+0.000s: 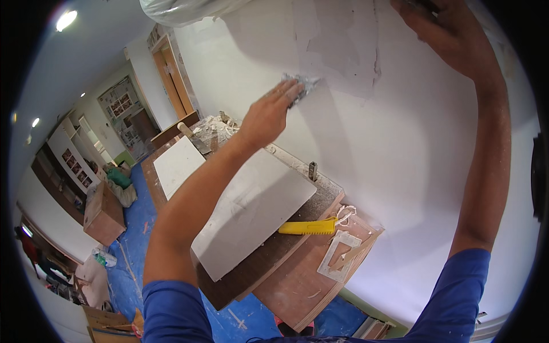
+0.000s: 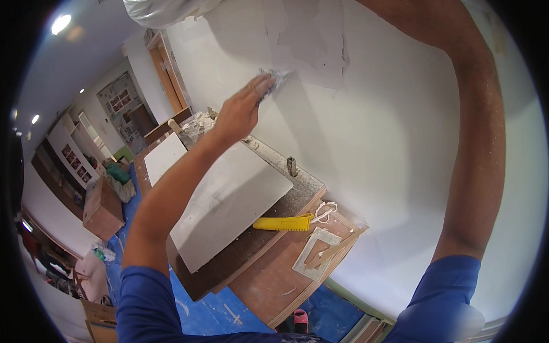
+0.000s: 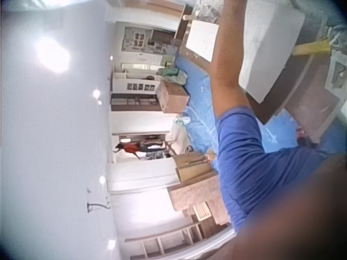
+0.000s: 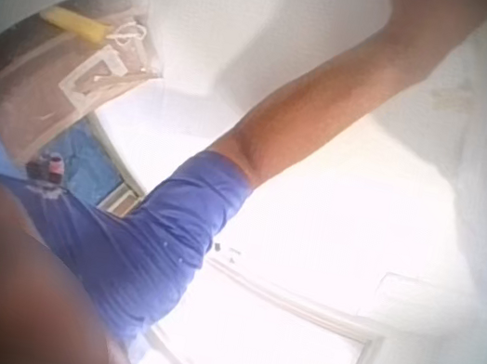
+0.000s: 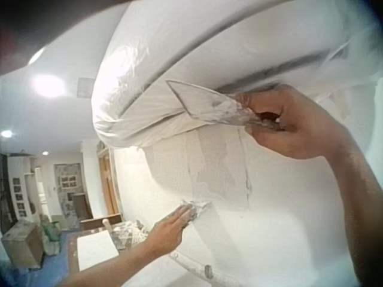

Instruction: The person uses a utility knife to trim a plastic sheet around a ceiling fixture, then applies plaster with a trowel and smooths it with a putty knife. The person repeatedly scoops plaster and spreads it over the ceiling area.

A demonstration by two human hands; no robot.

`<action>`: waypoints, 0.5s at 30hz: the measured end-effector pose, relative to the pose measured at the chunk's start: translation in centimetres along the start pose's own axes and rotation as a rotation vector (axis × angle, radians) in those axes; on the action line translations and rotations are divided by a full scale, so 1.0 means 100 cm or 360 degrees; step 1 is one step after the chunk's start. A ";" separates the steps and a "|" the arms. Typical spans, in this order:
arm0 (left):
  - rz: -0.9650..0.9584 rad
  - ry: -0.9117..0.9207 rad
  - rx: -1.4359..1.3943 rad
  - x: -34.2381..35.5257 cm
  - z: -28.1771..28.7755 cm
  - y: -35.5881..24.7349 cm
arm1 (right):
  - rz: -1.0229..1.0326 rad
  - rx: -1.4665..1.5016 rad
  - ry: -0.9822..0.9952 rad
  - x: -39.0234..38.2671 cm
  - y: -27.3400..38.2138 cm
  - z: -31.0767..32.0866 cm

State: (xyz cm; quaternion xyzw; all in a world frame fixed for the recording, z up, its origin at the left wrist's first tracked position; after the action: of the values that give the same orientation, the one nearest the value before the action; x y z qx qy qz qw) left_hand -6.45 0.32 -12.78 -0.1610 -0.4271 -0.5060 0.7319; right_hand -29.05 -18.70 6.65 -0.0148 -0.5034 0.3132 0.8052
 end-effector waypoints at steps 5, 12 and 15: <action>0.0107 0.0343 -0.0012 -0.029 -0.003 -0.007 | -0.0156 0.0254 0.0184 0.002 -0.016 0.003; 0.0749 0.0363 -0.0535 -0.060 0.079 -0.054 | -0.0302 0.0149 0.0333 -0.019 -0.022 -0.003; 0.1175 -0.0080 -0.1437 -0.097 0.095 -0.053 | -0.0208 0.0266 0.0190 -0.050 -0.001 -0.004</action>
State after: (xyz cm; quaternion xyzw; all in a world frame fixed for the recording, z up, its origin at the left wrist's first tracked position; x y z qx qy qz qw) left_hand -16.72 10.21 -15.93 -0.6072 -0.1020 -0.3455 0.7082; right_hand -30.11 -21.25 2.51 0.0668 -0.4265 0.2994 0.8509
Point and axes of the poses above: each hand's wrist, its own x-axis towards the middle knuckle, its own z-axis out of the back of the hand, y = z × x, the point moved 5 cm from there along x, towards the middle knuckle, and after that the axes turned 3 degrees about y, right-handed, at the moved point
